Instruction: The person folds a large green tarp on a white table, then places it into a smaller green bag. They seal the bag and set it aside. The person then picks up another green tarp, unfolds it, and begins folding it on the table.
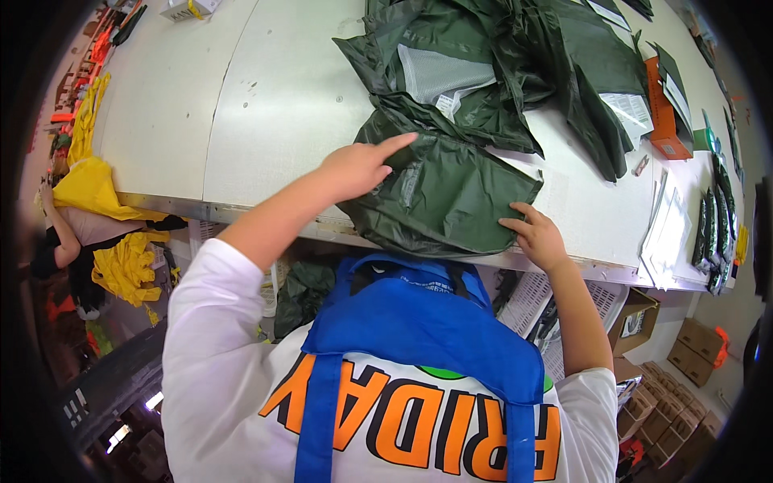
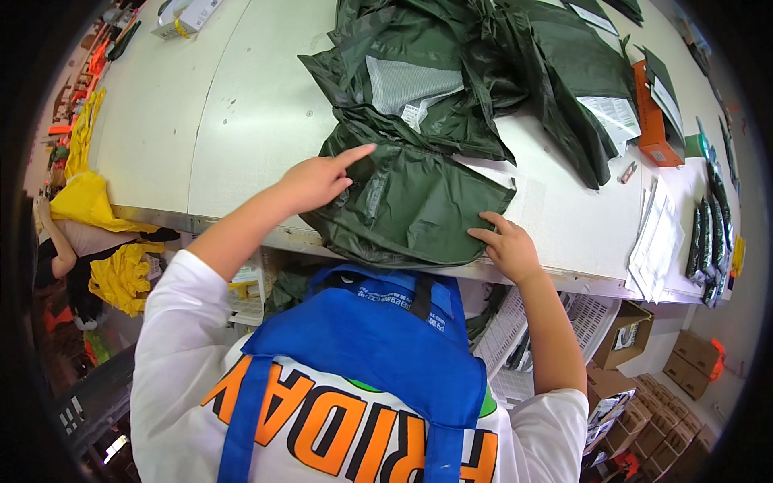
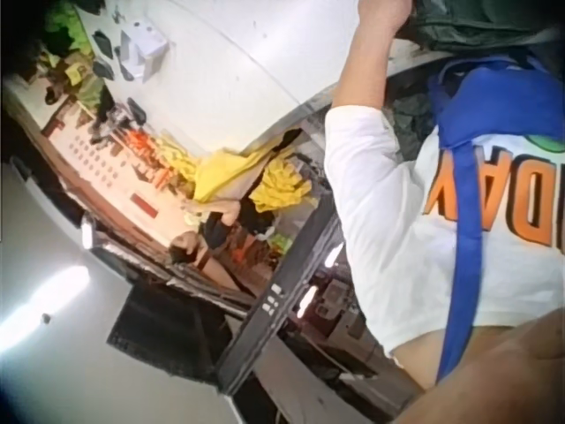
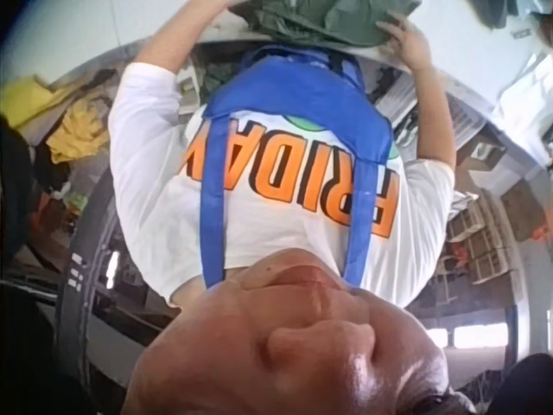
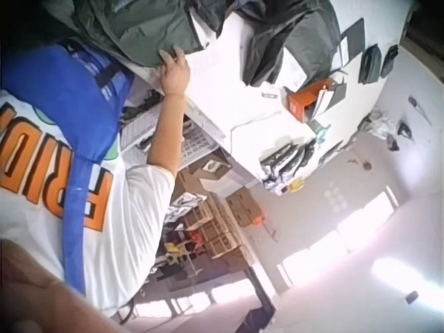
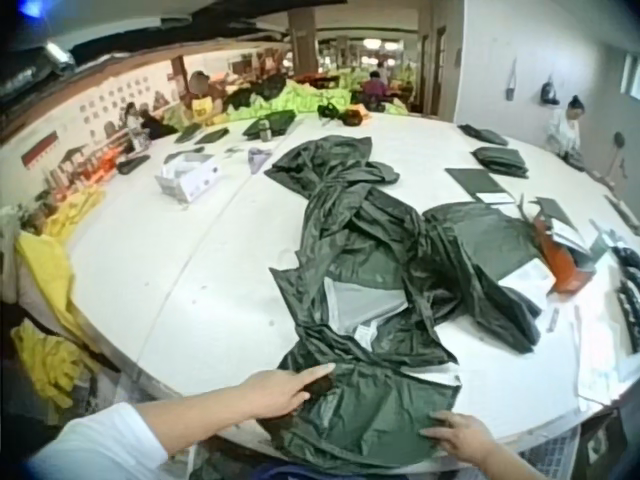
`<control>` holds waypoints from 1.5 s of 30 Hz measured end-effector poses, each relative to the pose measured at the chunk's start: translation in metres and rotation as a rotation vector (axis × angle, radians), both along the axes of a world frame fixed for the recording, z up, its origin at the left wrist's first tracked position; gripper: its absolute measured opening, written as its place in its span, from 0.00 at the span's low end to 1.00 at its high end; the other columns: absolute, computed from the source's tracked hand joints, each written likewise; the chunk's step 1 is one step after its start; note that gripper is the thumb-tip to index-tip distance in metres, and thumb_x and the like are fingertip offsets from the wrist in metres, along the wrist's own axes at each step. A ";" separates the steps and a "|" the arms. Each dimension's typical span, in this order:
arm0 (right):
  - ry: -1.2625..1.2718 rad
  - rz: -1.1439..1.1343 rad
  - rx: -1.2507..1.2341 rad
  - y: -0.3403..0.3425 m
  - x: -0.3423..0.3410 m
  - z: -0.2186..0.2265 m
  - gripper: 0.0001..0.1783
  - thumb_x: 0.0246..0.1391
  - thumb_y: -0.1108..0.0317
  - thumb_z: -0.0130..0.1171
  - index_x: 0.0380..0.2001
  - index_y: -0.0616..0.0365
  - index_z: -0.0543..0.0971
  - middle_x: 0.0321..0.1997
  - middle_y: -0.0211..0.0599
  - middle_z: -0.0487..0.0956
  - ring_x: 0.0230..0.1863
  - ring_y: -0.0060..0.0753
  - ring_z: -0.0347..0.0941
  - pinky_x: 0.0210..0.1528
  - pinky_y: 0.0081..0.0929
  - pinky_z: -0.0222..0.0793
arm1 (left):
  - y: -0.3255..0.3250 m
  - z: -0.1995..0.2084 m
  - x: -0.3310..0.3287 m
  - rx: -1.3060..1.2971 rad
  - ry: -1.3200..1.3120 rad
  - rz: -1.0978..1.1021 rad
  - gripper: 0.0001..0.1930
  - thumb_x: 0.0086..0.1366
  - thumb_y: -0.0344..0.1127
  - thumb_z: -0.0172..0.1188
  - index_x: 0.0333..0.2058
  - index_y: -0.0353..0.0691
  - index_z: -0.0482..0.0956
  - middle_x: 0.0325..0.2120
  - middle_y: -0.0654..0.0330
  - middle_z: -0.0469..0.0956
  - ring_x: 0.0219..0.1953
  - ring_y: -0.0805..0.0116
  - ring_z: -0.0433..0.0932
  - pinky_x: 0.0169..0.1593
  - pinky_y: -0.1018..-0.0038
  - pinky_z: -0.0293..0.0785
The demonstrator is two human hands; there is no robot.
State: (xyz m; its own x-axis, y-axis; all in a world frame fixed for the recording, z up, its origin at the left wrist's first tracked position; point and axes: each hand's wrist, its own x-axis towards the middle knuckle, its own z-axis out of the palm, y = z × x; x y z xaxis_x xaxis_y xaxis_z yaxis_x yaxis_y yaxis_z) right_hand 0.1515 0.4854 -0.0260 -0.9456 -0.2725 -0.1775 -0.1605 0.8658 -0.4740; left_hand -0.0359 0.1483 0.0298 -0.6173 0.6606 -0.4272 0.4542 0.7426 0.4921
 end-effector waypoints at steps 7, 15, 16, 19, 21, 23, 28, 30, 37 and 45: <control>-0.057 -0.292 -0.167 0.053 -0.009 0.004 0.13 0.44 0.78 0.55 0.36 0.60 0.78 0.40 0.43 0.77 0.43 0.46 0.73 0.47 0.35 0.69 | -0.031 -0.033 -0.064 0.131 -0.145 0.042 0.07 0.54 0.29 0.56 0.33 0.44 0.78 0.27 0.59 0.79 0.33 0.63 0.79 0.34 0.69 0.75; 0.571 -0.699 -0.007 0.009 -0.052 0.027 0.17 0.51 0.72 0.60 0.44 0.62 0.70 0.31 0.42 0.74 0.34 0.37 0.69 0.38 0.29 0.66 | -0.069 -0.046 -0.069 0.282 -0.537 0.571 0.07 0.58 0.32 0.60 0.35 0.38 0.78 0.29 0.63 0.76 0.32 0.73 0.76 0.34 0.76 0.74; 0.555 -0.747 -0.177 -0.019 -0.040 0.039 0.13 0.53 0.70 0.60 0.38 0.63 0.69 0.28 0.38 0.72 0.28 0.31 0.67 0.32 0.27 0.65 | -0.074 -0.054 -0.071 0.269 -0.487 0.625 0.08 0.57 0.31 0.60 0.37 0.40 0.78 0.32 0.62 0.77 0.35 0.72 0.76 0.35 0.75 0.74; 0.361 -0.600 -0.415 -0.077 0.017 0.027 0.03 0.48 0.75 0.59 0.24 0.59 0.74 0.23 0.38 0.74 0.24 0.33 0.72 0.30 0.27 0.69 | -0.069 -0.059 -0.053 0.103 0.406 0.364 0.18 0.54 0.28 0.59 0.46 0.47 0.76 0.42 0.59 0.75 0.44 0.65 0.74 0.45 0.68 0.72; 0.213 -0.302 -0.443 -0.103 0.033 0.031 0.02 0.47 0.74 0.60 0.24 0.60 0.78 0.24 0.41 0.78 0.27 0.43 0.76 0.31 0.32 0.72 | -0.057 -0.053 -0.034 0.069 0.822 0.015 0.25 0.52 0.27 0.59 0.51 0.52 0.73 0.48 0.59 0.72 0.51 0.62 0.71 0.54 0.62 0.65; 0.169 -0.306 -0.389 -0.115 0.041 0.011 0.09 0.48 0.72 0.59 0.35 0.61 0.78 0.33 0.47 0.79 0.34 0.47 0.77 0.39 0.35 0.73 | -0.040 -0.032 -0.019 0.156 0.821 -0.335 0.31 0.50 0.27 0.58 0.55 0.56 0.70 0.53 0.60 0.68 0.56 0.60 0.66 0.63 0.57 0.55; 0.404 -0.365 -0.206 -0.135 0.004 0.019 0.20 0.47 0.74 0.60 0.46 0.63 0.72 0.43 0.46 0.75 0.45 0.49 0.71 0.49 0.38 0.68 | -0.032 -0.041 -0.032 -0.120 0.335 -0.268 0.25 0.54 0.31 0.61 0.52 0.53 0.71 0.45 0.62 0.71 0.53 0.61 0.68 0.59 0.55 0.60; 0.410 -0.289 -0.357 -0.146 0.002 0.014 0.18 0.46 0.74 0.61 0.44 0.61 0.73 0.40 0.44 0.75 0.44 0.47 0.72 0.49 0.39 0.67 | -0.033 -0.048 -0.043 -0.099 0.304 -0.212 0.22 0.54 0.33 0.62 0.49 0.51 0.73 0.43 0.62 0.72 0.50 0.60 0.69 0.54 0.56 0.65; 0.145 -0.405 -0.070 -0.166 -0.034 -0.023 0.18 0.46 0.71 0.59 0.43 0.59 0.75 0.45 0.46 0.73 0.46 0.54 0.70 0.45 0.42 0.70 | -0.041 -0.072 -0.049 -0.016 0.335 0.004 0.19 0.59 0.35 0.59 0.50 0.51 0.70 0.40 0.58 0.76 0.46 0.56 0.74 0.45 0.61 0.70; 0.319 -0.185 -0.151 -0.142 -0.012 0.034 0.06 0.45 0.73 0.58 0.29 0.56 0.73 0.44 0.39 0.75 0.52 0.49 0.68 0.55 0.47 0.63 | -0.108 -0.074 -0.079 0.430 0.257 0.113 0.11 0.59 0.29 0.56 0.42 0.42 0.77 0.36 0.55 0.78 0.43 0.59 0.75 0.47 0.65 0.69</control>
